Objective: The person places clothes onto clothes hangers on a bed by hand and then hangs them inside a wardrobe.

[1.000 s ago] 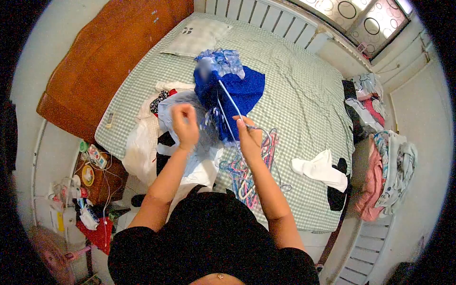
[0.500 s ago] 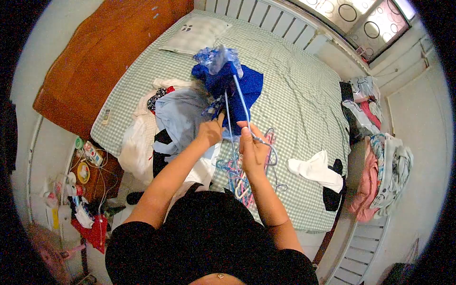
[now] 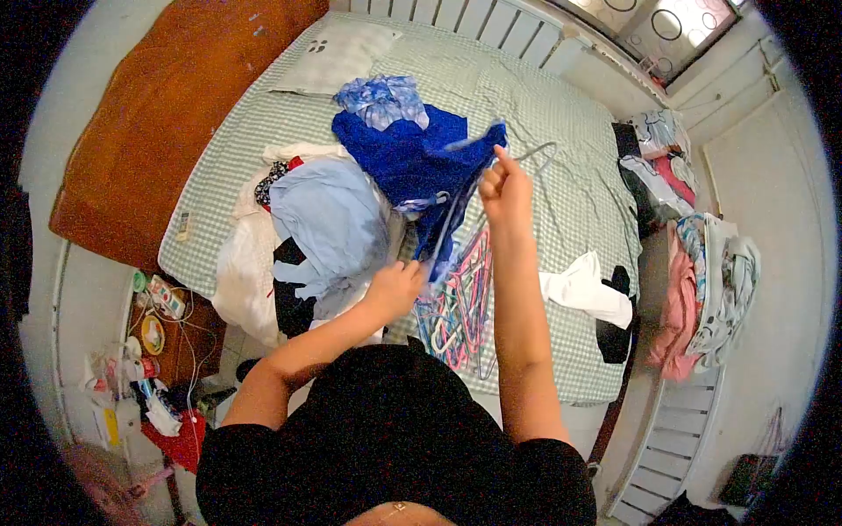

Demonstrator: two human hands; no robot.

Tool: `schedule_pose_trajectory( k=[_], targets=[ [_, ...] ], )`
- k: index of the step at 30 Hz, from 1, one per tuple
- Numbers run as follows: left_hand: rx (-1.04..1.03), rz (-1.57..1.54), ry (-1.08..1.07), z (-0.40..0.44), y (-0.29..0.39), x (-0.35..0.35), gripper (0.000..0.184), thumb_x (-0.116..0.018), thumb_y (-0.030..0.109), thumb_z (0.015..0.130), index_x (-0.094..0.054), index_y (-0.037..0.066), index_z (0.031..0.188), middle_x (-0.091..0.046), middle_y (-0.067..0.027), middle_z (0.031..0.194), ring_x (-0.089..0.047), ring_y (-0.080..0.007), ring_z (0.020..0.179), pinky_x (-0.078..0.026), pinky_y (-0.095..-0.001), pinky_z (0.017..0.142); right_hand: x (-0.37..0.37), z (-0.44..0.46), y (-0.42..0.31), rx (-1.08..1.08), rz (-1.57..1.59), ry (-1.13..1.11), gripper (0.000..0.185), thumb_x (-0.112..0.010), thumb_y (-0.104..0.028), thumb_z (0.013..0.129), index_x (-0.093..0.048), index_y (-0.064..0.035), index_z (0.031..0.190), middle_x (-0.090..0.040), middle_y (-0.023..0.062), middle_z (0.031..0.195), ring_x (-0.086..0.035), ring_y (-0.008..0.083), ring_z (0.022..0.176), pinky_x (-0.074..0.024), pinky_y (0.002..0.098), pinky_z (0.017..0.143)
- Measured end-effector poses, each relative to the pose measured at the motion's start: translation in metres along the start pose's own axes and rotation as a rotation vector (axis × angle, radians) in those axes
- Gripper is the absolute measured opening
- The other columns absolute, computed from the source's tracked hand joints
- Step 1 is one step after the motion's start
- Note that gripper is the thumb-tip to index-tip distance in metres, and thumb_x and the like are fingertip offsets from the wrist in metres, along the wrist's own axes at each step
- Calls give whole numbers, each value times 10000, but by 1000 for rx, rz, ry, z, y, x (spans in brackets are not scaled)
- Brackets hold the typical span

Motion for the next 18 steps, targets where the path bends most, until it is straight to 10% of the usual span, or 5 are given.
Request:
schedule_pose_trajectory(
  k=[4, 10, 18],
  targets=[
    [-33, -12, -23, -4, 10, 3, 142, -568, 148, 721, -562, 77, 843, -481, -59, 799, -534, -218, 679, -447, -336, 517, 19, 42, -6, -203, 140, 123, 221, -529, -56, 827, -378, -107, 675, -211, -67, 499, -201, 50, 389, -163, 209, 337],
    [-63, -46, -40, 2, 18, 17, 59, -576, 139, 692, -567, 91, 724, -501, -40, 725, -541, -212, 642, -451, -331, 513, 52, 48, 27, 171, -160, 294, 269, -560, -116, 817, -364, -108, 633, -276, -50, 479, -250, 87, 346, -187, 241, 320],
    [-61, -250, 42, 9, 20, 6, 111, -629, 165, 720, -556, 83, 699, -505, -43, 683, -546, -225, 642, -449, -346, 538, 79, -4, 98, 168, -1106, 53, 263, -524, -289, 872, -601, -43, 920, -433, -34, 545, -379, 70, 447, -304, 249, 414]
  ],
)
Point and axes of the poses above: each hand's wrist, its own z-axis towards the middle knuckle, its own x-axis out of the back of the hand, y = z × x, the point moved 2 cm from there along z, towards the middle knuckle
